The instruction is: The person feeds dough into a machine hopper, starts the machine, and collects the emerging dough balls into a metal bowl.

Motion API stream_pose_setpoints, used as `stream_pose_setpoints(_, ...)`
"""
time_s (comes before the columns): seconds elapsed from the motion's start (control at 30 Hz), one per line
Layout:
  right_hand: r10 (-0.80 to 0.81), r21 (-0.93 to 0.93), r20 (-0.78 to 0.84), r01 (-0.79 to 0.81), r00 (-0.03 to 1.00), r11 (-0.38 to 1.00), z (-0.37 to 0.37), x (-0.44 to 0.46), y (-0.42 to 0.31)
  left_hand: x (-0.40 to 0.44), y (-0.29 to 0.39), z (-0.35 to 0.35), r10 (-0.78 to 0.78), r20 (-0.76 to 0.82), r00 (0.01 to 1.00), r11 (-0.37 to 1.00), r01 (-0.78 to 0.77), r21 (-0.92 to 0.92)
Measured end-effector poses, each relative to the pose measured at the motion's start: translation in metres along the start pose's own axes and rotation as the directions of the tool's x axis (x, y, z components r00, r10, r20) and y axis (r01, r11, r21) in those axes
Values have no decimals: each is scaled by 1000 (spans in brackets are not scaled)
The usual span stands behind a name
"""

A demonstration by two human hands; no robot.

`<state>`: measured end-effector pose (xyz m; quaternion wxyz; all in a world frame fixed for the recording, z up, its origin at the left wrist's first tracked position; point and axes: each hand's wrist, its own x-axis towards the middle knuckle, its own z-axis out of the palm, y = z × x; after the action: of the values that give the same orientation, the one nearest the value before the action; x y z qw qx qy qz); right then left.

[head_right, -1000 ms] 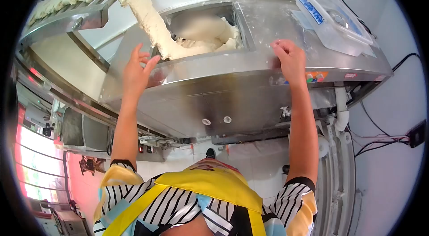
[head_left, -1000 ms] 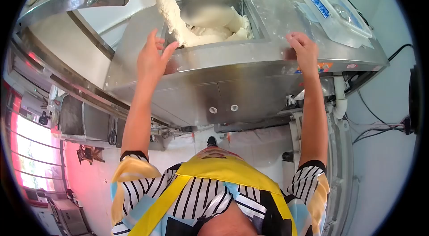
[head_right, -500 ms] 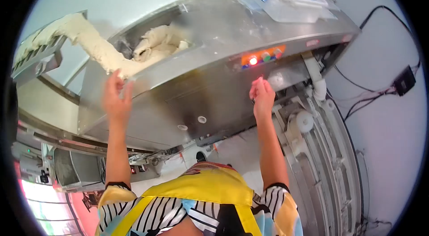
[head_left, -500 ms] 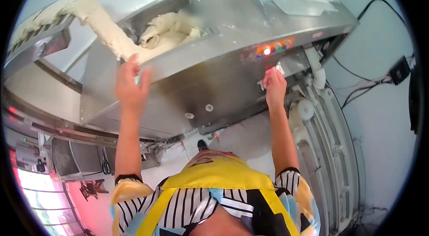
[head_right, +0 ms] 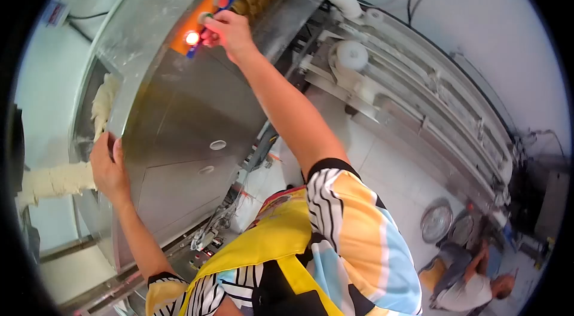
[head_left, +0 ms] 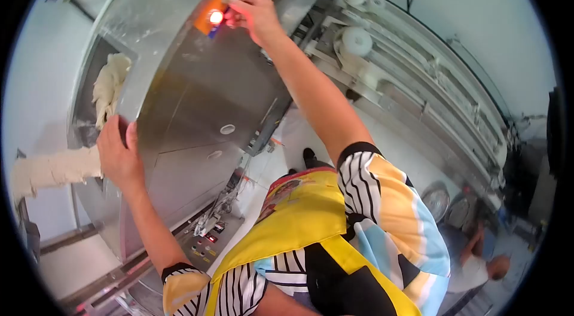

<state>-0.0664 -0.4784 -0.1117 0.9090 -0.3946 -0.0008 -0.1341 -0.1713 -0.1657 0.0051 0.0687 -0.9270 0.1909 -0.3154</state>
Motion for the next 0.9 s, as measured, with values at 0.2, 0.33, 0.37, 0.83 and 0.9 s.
stream_pose_setpoints(0.2,78,-188,-176,-112,981,976,-11,-19,-5,-2,-22,18,-24,57,998,1000,24,4)
stream_pose_setpoints(0.33,112,-249,-13,-112,994,962,-86,-144,12,0,-52,31,72,89,993,997,-69,-29)
stream_pose_setpoints(0.37,183,-187,-105,-200,977,962,-118,-196,30,1,-2,0,-135,181,974,989,143,-31)
stream_pose_setpoints(0.83,245,105,-950,541,-193,835,-664,-1001,-117,-305,388,72,397,624,673,718,196,-668)
stream_pose_setpoints(0.9,366,102,-874,616,-319,781,-733,-1022,-126,-390,430,92,497,727,475,808,52,-586)
